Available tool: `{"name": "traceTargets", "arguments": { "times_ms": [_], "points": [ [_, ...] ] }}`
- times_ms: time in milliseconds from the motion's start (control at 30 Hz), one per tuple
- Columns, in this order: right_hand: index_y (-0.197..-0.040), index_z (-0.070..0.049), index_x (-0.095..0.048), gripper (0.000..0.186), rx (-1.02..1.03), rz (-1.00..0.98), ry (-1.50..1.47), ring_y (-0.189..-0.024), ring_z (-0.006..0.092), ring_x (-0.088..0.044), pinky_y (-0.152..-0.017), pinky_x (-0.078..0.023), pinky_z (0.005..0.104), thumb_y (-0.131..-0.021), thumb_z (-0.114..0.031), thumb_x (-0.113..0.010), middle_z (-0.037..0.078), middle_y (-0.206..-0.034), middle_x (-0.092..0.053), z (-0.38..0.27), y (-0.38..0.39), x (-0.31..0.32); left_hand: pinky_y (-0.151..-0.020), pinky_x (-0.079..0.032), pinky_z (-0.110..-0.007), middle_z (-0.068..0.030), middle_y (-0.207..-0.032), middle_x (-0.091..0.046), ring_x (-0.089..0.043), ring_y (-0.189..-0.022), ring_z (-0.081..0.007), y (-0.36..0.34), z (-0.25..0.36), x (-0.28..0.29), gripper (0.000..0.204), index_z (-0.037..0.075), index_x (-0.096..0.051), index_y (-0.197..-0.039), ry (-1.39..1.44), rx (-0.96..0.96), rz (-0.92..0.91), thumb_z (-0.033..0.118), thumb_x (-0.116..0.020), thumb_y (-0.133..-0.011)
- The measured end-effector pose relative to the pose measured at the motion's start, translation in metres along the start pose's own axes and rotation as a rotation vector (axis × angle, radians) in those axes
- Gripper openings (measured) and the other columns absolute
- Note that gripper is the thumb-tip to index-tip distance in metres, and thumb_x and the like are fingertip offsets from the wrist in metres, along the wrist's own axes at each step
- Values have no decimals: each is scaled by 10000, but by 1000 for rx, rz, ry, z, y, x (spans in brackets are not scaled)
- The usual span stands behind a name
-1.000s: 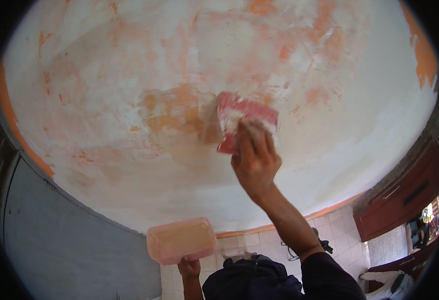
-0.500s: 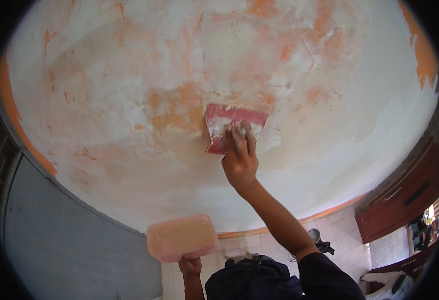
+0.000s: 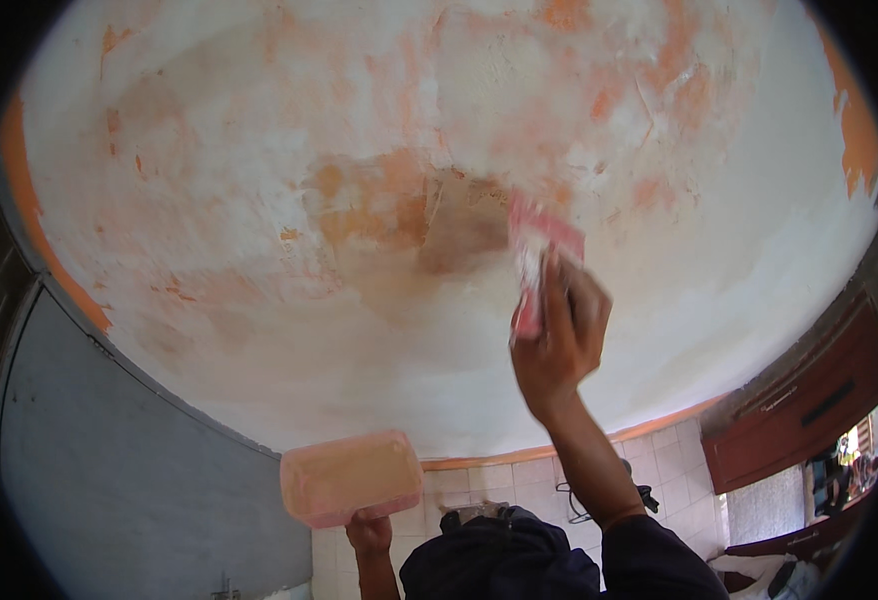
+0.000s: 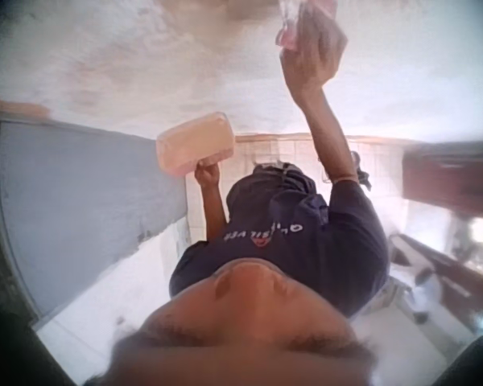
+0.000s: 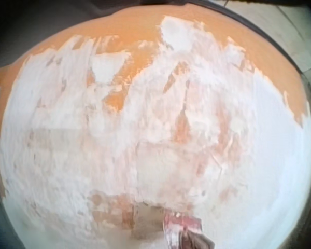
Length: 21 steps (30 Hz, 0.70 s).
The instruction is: The person applies plaster to the ceiling using a putty knife. The person picks up plaster from a container and spreads it across the ceiling surface in multiple strokes.
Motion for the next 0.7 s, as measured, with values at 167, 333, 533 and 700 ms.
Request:
{"name": "traceTargets", "arguments": {
  "times_ms": [167,333,533,700],
  "points": [
    [-932,33,-622,336,141,-117,81,-863,265,-543,-645,-489,304,-608,117,-596,95,-950,-554,3,37,-55,-955,-390,-401,-42,-1191,-468,-441,-1124,-211,-4,-7,-12,538,98,-402,-1223,53,36,-2,149,-639,-743],
    [-962,25,-617,375,113,-303,8,-920,275,-527,-678,-506,305,-596,107,-593,87,-953,-531,2,93,-51,-974,-361,-410,-53,-1230,-449,-425,-1152,-222,2,-8,19,566,83,-367,-1255,-57,30,31,246,-612,-772],
    [-993,4,-603,416,59,-355,42,-990,287,-492,-702,-513,310,-591,108,-570,79,-1020,-505,22,168,-80,-984,-345,-413,-54,-1248,-440,-414,-1167,-229,-1,-10,7,614,75,-350,-1271,-83,9,57,297,-626,-770],
    [-941,2,-621,292,37,-497,-25,-943,277,-518,-674,-515,300,-662,85,-593,74,-1003,-524,23,220,-64,-981,-358,-372,-34,-1197,-461,-426,-1138,-196,-7,-9,-4,538,91,-390,-1229,60,-5,-45,129,-620,-744]
  ]
}}
Point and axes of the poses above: each hand's wrist, its own y-axis away from the middle knuckle, its own x-axis out of the back of the hand, z = x × y, the point moved 5 cm from there along -y, towards the middle knuckle
